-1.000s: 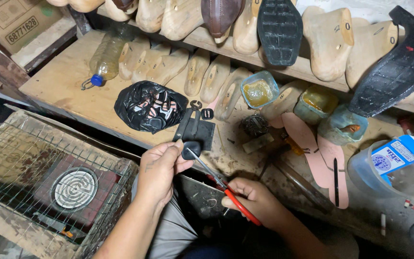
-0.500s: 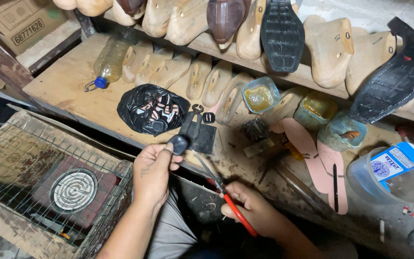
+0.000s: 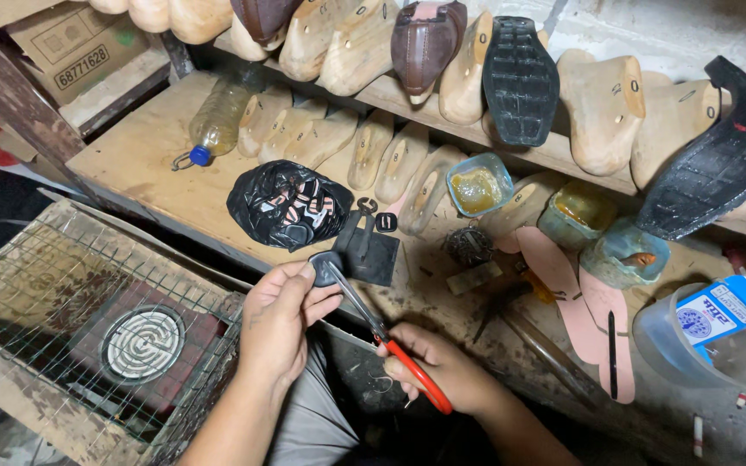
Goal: The person trims the edges of a small black sandal strap using red-handled scissors, then uses a metal rod to press or shape the strap. The person repeats the trimming and shaping steps on the same strap.
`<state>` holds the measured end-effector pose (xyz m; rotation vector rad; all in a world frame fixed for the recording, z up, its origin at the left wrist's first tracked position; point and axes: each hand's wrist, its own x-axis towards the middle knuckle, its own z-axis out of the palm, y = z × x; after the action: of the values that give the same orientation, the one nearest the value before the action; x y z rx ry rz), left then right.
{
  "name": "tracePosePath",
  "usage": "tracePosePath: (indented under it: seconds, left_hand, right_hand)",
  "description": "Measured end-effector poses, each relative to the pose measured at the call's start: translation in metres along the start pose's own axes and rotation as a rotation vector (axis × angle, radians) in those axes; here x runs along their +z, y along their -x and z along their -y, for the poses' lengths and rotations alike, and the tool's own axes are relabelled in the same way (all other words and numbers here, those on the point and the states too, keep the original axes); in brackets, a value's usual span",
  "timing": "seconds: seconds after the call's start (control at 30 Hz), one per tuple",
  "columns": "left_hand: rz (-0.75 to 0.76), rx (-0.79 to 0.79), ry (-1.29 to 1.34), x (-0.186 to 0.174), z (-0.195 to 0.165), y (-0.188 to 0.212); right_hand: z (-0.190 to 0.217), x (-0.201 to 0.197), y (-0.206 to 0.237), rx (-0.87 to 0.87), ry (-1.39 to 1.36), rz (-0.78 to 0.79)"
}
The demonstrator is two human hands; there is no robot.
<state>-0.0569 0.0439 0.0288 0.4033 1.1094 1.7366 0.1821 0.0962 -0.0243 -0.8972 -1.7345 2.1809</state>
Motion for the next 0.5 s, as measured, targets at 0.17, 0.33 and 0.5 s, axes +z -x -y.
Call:
tracePosePath:
  seconds: [0.17,0.33,0.5]
  left_hand:
    - [-0.042,-0.065,-0.025,-0.006,-0.001,-0.006]
    - [0.013,-0.031,0.026,-0.01,0.002,-0.008]
    - [0.114,0.008,0.115,-0.013,0.006,-0.005]
  right_hand:
    - [0.002,-0.006,-0.003,0.034,0.053,0.013]
    - [0.002,-0.008,-0.002,0.029,-0.033,0.045]
    - [0.001,-0.012,-0.001,0.002,-0.151,0.114]
